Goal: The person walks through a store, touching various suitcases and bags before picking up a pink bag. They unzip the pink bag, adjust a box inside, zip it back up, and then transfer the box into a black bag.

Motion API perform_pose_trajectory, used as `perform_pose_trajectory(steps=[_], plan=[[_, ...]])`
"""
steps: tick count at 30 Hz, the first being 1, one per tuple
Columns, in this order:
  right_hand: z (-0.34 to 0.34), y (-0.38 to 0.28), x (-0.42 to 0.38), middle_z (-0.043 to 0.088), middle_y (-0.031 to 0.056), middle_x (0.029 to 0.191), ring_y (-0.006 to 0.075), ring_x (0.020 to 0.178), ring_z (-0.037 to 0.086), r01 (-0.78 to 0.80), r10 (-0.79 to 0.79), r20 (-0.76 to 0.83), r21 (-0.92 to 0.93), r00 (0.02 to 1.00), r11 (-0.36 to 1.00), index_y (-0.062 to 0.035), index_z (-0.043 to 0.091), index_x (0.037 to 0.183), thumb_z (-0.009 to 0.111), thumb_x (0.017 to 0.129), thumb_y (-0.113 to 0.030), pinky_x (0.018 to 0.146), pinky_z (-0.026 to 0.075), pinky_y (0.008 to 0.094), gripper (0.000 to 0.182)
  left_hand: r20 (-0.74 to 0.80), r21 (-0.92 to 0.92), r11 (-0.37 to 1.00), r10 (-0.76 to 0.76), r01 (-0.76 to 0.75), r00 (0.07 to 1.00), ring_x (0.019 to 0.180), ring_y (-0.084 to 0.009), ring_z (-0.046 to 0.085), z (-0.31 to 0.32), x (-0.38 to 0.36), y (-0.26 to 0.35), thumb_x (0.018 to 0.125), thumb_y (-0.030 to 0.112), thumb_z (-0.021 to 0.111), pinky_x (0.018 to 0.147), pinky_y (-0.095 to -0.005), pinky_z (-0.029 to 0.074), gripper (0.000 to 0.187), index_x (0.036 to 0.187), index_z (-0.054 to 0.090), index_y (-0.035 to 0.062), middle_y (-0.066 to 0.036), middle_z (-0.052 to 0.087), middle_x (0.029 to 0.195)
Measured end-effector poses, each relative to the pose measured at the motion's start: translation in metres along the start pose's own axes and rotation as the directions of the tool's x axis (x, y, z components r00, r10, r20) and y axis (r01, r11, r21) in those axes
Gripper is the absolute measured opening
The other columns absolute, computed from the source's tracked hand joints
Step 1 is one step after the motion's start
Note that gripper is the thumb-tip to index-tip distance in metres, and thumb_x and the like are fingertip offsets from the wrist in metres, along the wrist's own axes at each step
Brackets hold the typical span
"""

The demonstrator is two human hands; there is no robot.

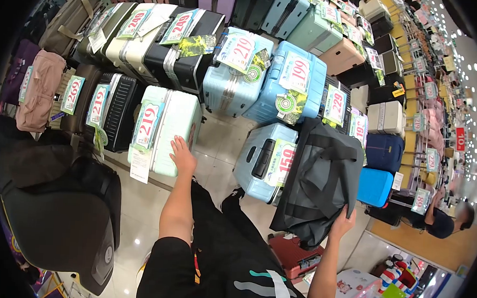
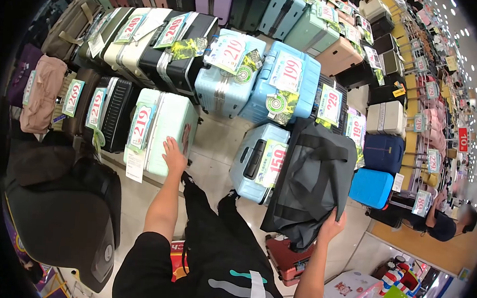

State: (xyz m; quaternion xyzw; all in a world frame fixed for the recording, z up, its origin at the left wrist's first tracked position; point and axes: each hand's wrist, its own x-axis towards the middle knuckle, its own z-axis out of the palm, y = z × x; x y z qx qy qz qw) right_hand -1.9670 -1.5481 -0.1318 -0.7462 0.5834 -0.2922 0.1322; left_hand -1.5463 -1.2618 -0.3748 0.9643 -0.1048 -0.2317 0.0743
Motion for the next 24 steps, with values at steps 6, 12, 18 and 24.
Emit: perform_pose_trajectory(steps=[6,12,18,24], plan=[[-0.025,-0.018,0.003,0.062,0.0111,0.086,0.0201,0.081,0.057,-0.019,0.018,-0.024,-0.020,1.000,1.000,0.0049,0.062,0.096,0.059,0.098,-0.019,0.077,0.045,0.0329,0.024,-0.061,-0.014,1.000,0.027,-0.028,0.998,0.150,-0.0344,0.016,0.000,-0.005,0.010,0.086,0.006,0.060,0.113,-0.0587,0.028,0.078,0.154,0.022,0.0025,-0.016,0.018,0.162],[-0.052,-0.027,-0.004,0.063,0.0131,0.090,0.0216,0.083,0.057,-0.091,0.088,-0.088,-0.020,0.992,0.996,0.0056,0.062,0.101,0.059,0.097,-0.016,0.079,0.045,0.0337,0.022,-0.030,-0.525,0.784,0.373,-0.332,0.927,0.129,-0.0445,0.045,0.114,-0.103,0.116,0.084,0.022,0.071,0.111,-0.0450,0.035,0.079,0.142,0.031,-0.0130,-0.033,0.043,0.140],[-0.080,-0.023,-0.007,0.061,0.0126,0.088,0.0212,0.082,0.057,-0.140,0.123,-0.153,-0.104,0.981,0.985,0.0054,0.061,0.099,0.060,0.096,-0.015,0.078,0.045,0.0327,0.020,0.283,-0.496,0.851,0.346,-0.172,0.895,0.132,-0.0430,0.042,0.172,-0.149,0.175,0.073,0.042,0.083,0.110,-0.0449,0.036,0.104,0.142,0.027,-0.0117,-0.030,0.042,0.140],[-0.091,0.001,-0.011,0.063,0.0070,0.088,0.0152,0.082,0.055,-0.173,0.157,-0.120,-0.135,0.980,0.976,0.0045,0.063,0.099,0.060,0.097,-0.018,0.078,0.044,0.0299,0.023,0.420,-0.622,0.782,0.292,0.039,0.859,0.132,-0.0385,0.045,0.195,-0.133,0.143,0.069,0.047,0.085,0.107,-0.0436,0.040,0.106,0.143,0.032,-0.0078,-0.026,0.043,0.144]])
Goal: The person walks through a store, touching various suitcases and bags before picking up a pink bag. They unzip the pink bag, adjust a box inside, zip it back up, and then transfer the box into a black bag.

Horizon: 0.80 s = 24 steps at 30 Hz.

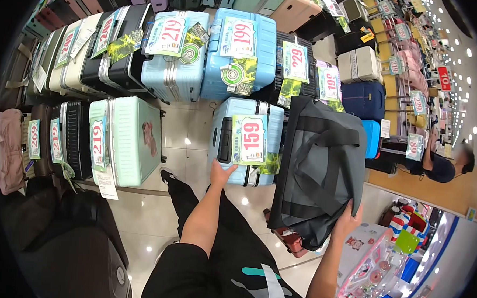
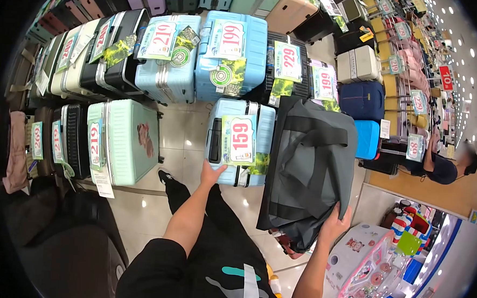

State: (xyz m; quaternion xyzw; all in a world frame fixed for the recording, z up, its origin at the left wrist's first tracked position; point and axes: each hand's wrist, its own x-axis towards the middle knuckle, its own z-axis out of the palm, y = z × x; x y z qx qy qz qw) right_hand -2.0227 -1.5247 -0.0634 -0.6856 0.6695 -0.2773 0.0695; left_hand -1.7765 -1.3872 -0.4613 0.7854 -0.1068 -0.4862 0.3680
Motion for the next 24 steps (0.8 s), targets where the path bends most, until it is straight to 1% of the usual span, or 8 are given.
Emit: perform_pose_trajectory(steps=[2,4,8,10,13,15,18,24], plan=[[-0.001,0.006,-0.004,0.062,0.0064,0.086,0.0148,0.081,0.054,0.024,-0.024,-0.007,-0.004,1.000,1.000,0.0042,0.062,0.098,0.060,0.097,-0.018,0.077,0.044,0.0291,0.022,-0.025,0.004,1.000,-0.013,0.013,1.000,0.129,-0.0386,0.047,0.002,-0.003,-0.009,0.070,0.046,0.085,0.107,-0.0434,0.040,0.103,0.142,0.033,-0.0072,-0.026,0.046,0.141],[-0.003,0.005,-0.005,0.059,0.0112,0.085,0.0215,0.080,0.055,-0.035,0.036,0.025,-0.021,0.999,0.999,0.0049,0.062,0.098,0.060,0.096,-0.015,0.078,0.044,0.0319,0.020,-0.049,-0.002,1.000,-0.022,0.022,0.999,0.127,-0.0387,0.049,0.000,-0.013,-0.007,0.071,0.045,0.084,0.106,-0.0433,0.041,0.100,0.141,0.035,-0.0066,-0.025,0.049,0.138],[-0.005,-0.002,-0.008,0.059,0.0111,0.086,0.0214,0.081,0.056,-0.036,0.036,0.018,-0.031,0.999,0.999,0.0051,0.062,0.098,0.060,0.095,-0.015,0.078,0.044,0.0313,0.020,-0.055,-0.040,0.997,-0.068,0.066,0.996,0.124,-0.0375,0.052,-0.023,-0.037,-0.003,0.073,0.042,0.084,0.102,-0.0434,0.043,0.094,0.141,0.037,-0.0034,-0.023,0.053,0.134],[-0.004,-0.007,-0.009,0.060,0.0079,0.085,0.0150,0.081,0.054,0.003,-0.003,0.021,0.007,1.000,1.000,0.0046,0.062,0.099,0.060,0.097,-0.017,0.078,0.043,0.0289,0.021,-0.063,-0.066,0.996,-0.071,0.067,0.996,0.123,-0.0373,0.053,-0.030,-0.044,-0.011,0.074,0.041,0.084,0.101,-0.0433,0.043,0.093,0.141,0.037,-0.0024,-0.023,0.054,0.133],[-0.001,-0.005,-0.009,0.061,0.0092,0.087,0.0164,0.082,0.054,0.011,-0.012,0.034,0.027,0.999,1.000,0.0047,0.063,0.100,0.059,0.097,-0.016,0.079,0.043,0.0293,0.022,-0.113,-0.089,0.994,-0.075,0.065,0.991,0.120,-0.0368,0.056,-0.038,-0.049,-0.034,0.074,0.039,0.084,0.100,-0.0428,0.044,0.090,0.141,0.038,-0.0018,-0.022,0.056,0.131],[0.004,-0.011,-0.010,0.059,0.0098,0.086,0.0184,0.081,0.054,0.036,-0.037,0.021,0.054,0.999,0.998,0.0056,0.062,0.098,0.060,0.096,-0.014,0.078,0.044,0.0301,0.020,-0.202,-0.074,0.997,0.008,-0.024,0.979,0.114,-0.0355,0.060,-0.043,-0.047,-0.045,0.074,0.046,0.082,0.097,-0.0419,0.046,0.086,0.133,0.044,-0.0026,-0.022,0.061,0.123],[0.008,-0.023,-0.010,0.058,0.0103,0.085,0.0201,0.079,0.054,0.067,-0.068,0.008,0.078,0.998,0.995,0.0065,0.061,0.095,0.061,0.094,-0.012,0.076,0.043,0.0306,0.018,-0.164,-0.112,0.991,-0.089,0.071,0.982,0.120,-0.0360,0.056,-0.067,-0.055,-0.043,0.075,0.040,0.083,0.101,-0.0426,0.043,0.091,0.141,0.038,-0.0018,-0.023,0.056,0.131],[0.010,-0.045,-0.012,0.059,0.0093,0.086,0.0193,0.080,0.054,0.056,-0.062,0.037,0.145,0.997,0.988,0.0057,0.062,0.095,0.060,0.094,-0.010,0.077,0.043,0.0294,0.016,-0.248,-0.076,0.994,-0.093,0.077,0.964,0.120,-0.0369,0.057,-0.119,-0.056,-0.048,0.070,0.050,0.084,0.101,-0.0437,0.044,0.100,0.144,0.038,0.0003,-0.024,0.059,0.129]])
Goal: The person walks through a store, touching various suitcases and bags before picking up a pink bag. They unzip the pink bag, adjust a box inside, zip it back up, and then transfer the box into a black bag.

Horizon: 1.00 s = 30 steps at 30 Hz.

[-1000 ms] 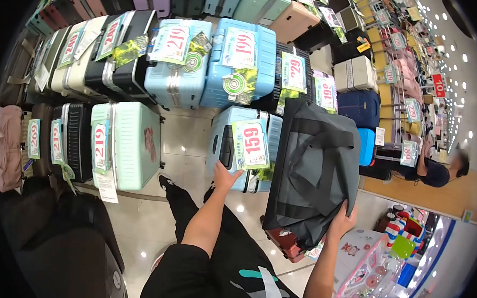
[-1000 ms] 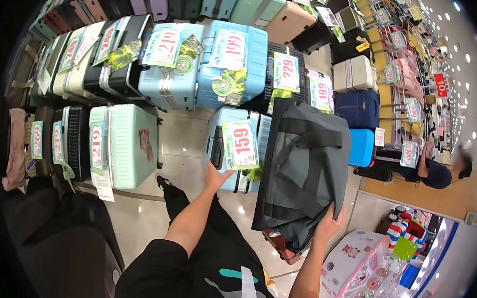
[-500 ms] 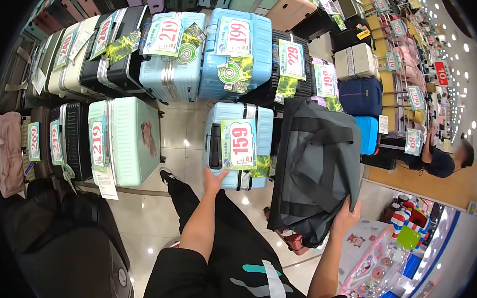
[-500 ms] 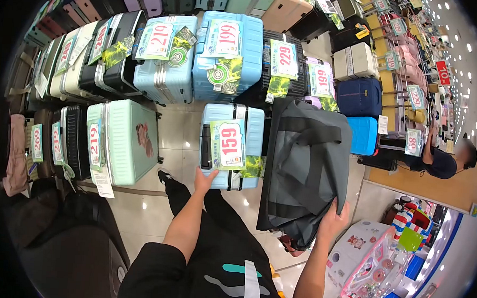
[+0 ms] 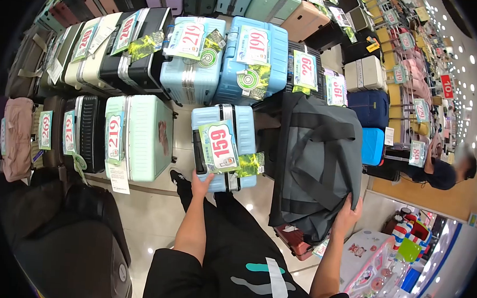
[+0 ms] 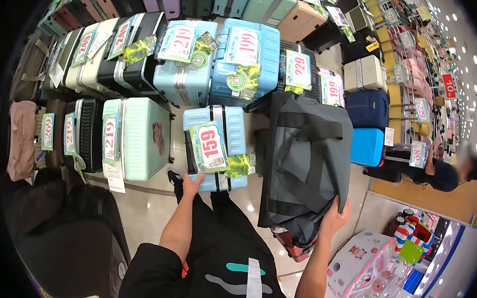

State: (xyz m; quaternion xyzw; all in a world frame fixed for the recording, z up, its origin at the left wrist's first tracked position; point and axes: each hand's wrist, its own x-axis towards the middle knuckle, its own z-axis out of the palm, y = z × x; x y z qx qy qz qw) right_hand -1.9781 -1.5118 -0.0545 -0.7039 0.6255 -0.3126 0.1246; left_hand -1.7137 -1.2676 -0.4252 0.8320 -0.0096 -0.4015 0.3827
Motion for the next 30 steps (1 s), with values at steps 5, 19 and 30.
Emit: perform_pose_trajectory(steps=[5,19,30], plan=[[-0.001,-0.017,0.001,0.058,0.0095,0.086,0.0191,0.081,0.055,0.048,-0.048,0.000,0.006,0.999,0.999,0.0049,0.062,0.096,0.060,0.094,-0.010,0.077,0.043,0.0292,0.015,-0.032,0.006,1.000,0.024,-0.024,0.999,0.118,-0.0350,0.059,-0.033,0.021,-0.005,0.070,0.053,0.084,0.100,-0.0421,0.045,0.099,0.142,0.041,-0.0003,-0.025,0.060,0.127],[-0.017,-0.061,-0.013,0.062,0.0088,0.094,0.0174,0.088,0.056,0.077,-0.077,0.005,0.001,0.997,0.997,0.0060,0.062,0.104,0.059,0.096,-0.011,0.083,0.043,0.0286,0.019,-0.061,-0.047,0.993,0.104,-0.107,0.993,0.121,-0.0343,0.058,-0.102,0.082,-0.018,0.069,0.047,0.086,0.102,-0.0426,0.045,0.099,0.145,0.041,0.0030,-0.022,0.060,0.130],[-0.017,-0.114,-0.019,0.061,0.0090,0.093,0.0181,0.087,0.055,0.146,-0.145,0.026,-0.053,0.989,0.988,0.0059,0.062,0.102,0.059,0.097,-0.012,0.082,0.043,0.0295,0.019,-0.112,0.034,0.999,0.020,-0.017,0.993,0.128,-0.0352,0.051,-0.121,0.081,-0.009,0.074,0.043,0.083,0.106,-0.0425,0.041,0.094,0.146,0.038,0.0030,-0.022,0.052,0.140]])
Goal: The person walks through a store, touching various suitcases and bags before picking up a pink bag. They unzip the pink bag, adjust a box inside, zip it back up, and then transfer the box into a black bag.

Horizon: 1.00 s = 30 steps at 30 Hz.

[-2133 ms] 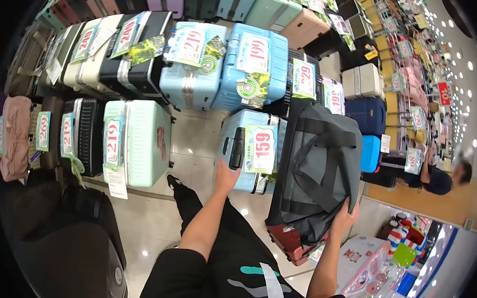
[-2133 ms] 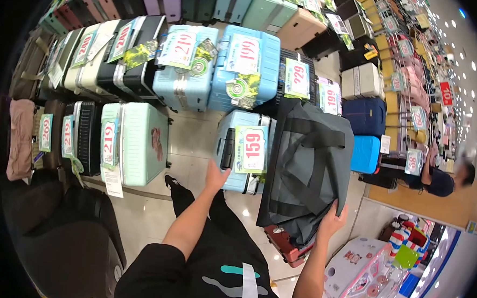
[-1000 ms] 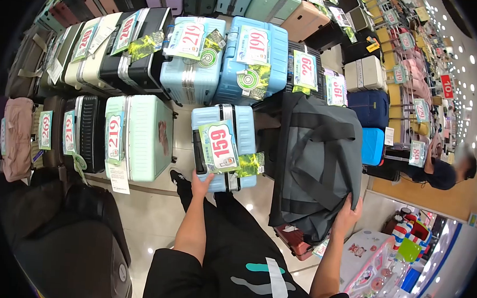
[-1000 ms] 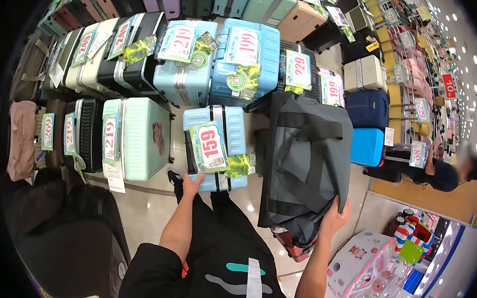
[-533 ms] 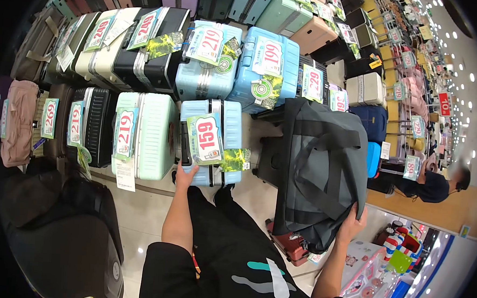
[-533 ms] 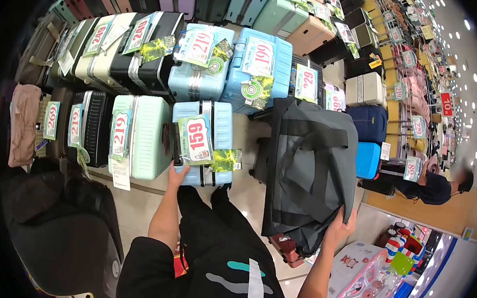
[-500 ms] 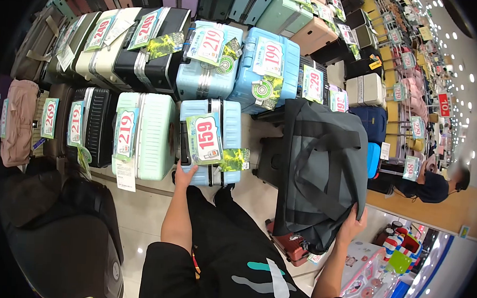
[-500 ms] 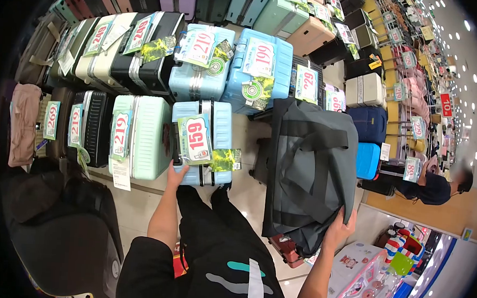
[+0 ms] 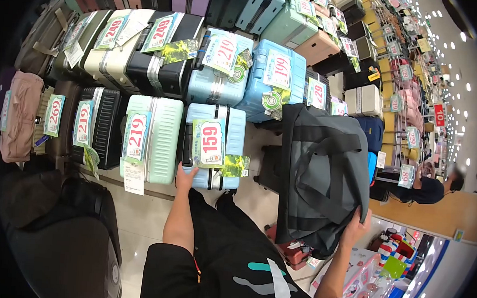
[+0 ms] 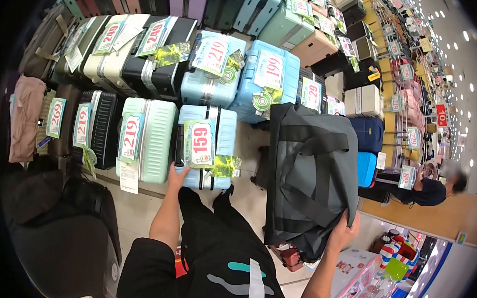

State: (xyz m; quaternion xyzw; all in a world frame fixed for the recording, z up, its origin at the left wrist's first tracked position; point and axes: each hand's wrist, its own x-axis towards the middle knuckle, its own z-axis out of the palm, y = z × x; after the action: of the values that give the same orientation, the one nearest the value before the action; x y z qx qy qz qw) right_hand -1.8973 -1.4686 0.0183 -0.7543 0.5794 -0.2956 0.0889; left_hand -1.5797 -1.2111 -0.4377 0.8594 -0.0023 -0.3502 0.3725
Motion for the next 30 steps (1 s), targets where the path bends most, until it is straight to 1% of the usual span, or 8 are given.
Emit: perform_pose_trajectory(steps=[8,10,11,14,20,22,26,30], plan=[[0.007,-0.040,0.029,0.058,0.0087,0.086,0.0175,0.081,0.053,0.185,-0.185,0.007,-0.011,0.983,0.983,0.0042,0.060,0.099,0.059,0.096,-0.012,0.078,0.043,0.0287,0.016,-0.147,0.134,0.991,0.031,-0.011,0.989,0.127,-0.0373,0.050,-0.017,-0.035,0.007,0.083,0.035,0.076,0.105,-0.0455,0.041,0.077,0.144,0.040,0.0041,-0.019,0.051,0.141],[0.015,-0.048,0.046,0.057,0.0100,0.085,0.0194,0.080,0.053,0.324,-0.325,0.023,0.025,0.945,0.946,0.0042,0.059,0.098,0.059,0.095,-0.009,0.077,0.043,0.0287,0.014,-0.111,0.145,0.987,0.082,-0.066,0.990,0.125,-0.0383,0.051,-0.021,-0.042,-0.002,0.084,0.032,0.075,0.104,-0.0459,0.042,0.073,0.142,0.042,0.0038,-0.020,0.053,0.138],[0.018,-0.056,0.056,0.063,0.0133,0.090,0.0255,0.083,0.060,0.322,-0.325,0.044,0.059,0.945,0.945,0.0055,0.064,0.102,0.061,0.091,-0.002,0.079,0.046,0.0319,0.013,-0.125,0.142,0.987,0.093,-0.075,0.988,0.125,-0.0383,0.051,-0.024,-0.046,-0.003,0.084,0.032,0.075,0.104,-0.0459,0.042,0.073,0.142,0.042,0.0038,-0.020,0.053,0.138],[0.035,-0.088,0.083,0.063,0.0136,0.090,0.0258,0.083,0.060,0.370,-0.379,0.065,0.121,0.923,0.921,0.0051,0.064,0.103,0.060,0.090,0.000,0.079,0.046,0.0313,0.014,-0.104,0.189,0.980,0.081,-0.060,0.991,0.122,-0.0393,0.052,-0.039,-0.063,0.000,0.086,0.026,0.070,0.102,-0.0471,0.043,0.063,0.139,0.044,0.0030,-0.022,0.054,0.134],[0.091,-0.141,0.145,0.063,0.0157,0.090,0.0300,0.084,0.063,0.498,-0.547,0.103,0.302,0.831,0.813,0.0031,0.065,0.107,0.062,0.086,0.000,0.076,0.047,0.0323,0.021,0.047,0.094,0.994,-0.052,0.048,0.998,0.109,-0.0371,0.061,-0.058,-0.079,-0.010,0.085,0.019,0.061,0.096,-0.0467,0.048,0.045,0.126,0.055,0.0008,-0.020,0.066,0.115],[0.110,-0.165,0.161,0.063,0.0167,0.089,0.0325,0.083,0.063,0.597,-0.643,0.057,0.316,0.764,0.737,0.0030,0.066,0.107,0.063,0.085,-0.001,0.076,0.047,0.0331,0.022,-0.038,0.092,0.995,-0.044,0.047,0.998,0.104,-0.0357,0.064,-0.059,-0.080,-0.017,0.085,0.019,0.059,0.093,-0.0461,0.049,0.042,0.123,0.058,0.0009,-0.018,0.069,0.107],[0.160,-0.200,0.197,0.062,0.0164,0.088,0.0342,0.083,0.062,0.583,-0.715,0.104,0.504,0.691,0.637,0.0019,0.066,0.107,0.064,0.083,0.001,0.074,0.048,0.0357,0.024,-0.132,0.175,0.975,-0.115,0.137,0.985,0.103,-0.0348,0.066,-0.057,-0.088,-0.025,0.085,0.020,0.058,0.090,-0.0436,0.051,0.039,0.119,0.061,0.0005,-0.019,0.069,0.109],[0.213,-0.237,0.221,0.062,0.0168,0.091,0.0356,0.086,0.063,0.575,-0.806,0.051,0.675,0.589,0.462,0.0001,0.067,0.108,0.065,0.082,0.001,0.076,0.049,0.0360,0.026,-0.303,0.041,0.989,-0.123,0.142,0.945,0.091,-0.0318,0.069,-0.064,-0.130,0.007,0.084,0.018,0.060,0.083,-0.0396,0.053,0.036,0.114,0.064,-0.0019,-0.018,0.070,0.094]])
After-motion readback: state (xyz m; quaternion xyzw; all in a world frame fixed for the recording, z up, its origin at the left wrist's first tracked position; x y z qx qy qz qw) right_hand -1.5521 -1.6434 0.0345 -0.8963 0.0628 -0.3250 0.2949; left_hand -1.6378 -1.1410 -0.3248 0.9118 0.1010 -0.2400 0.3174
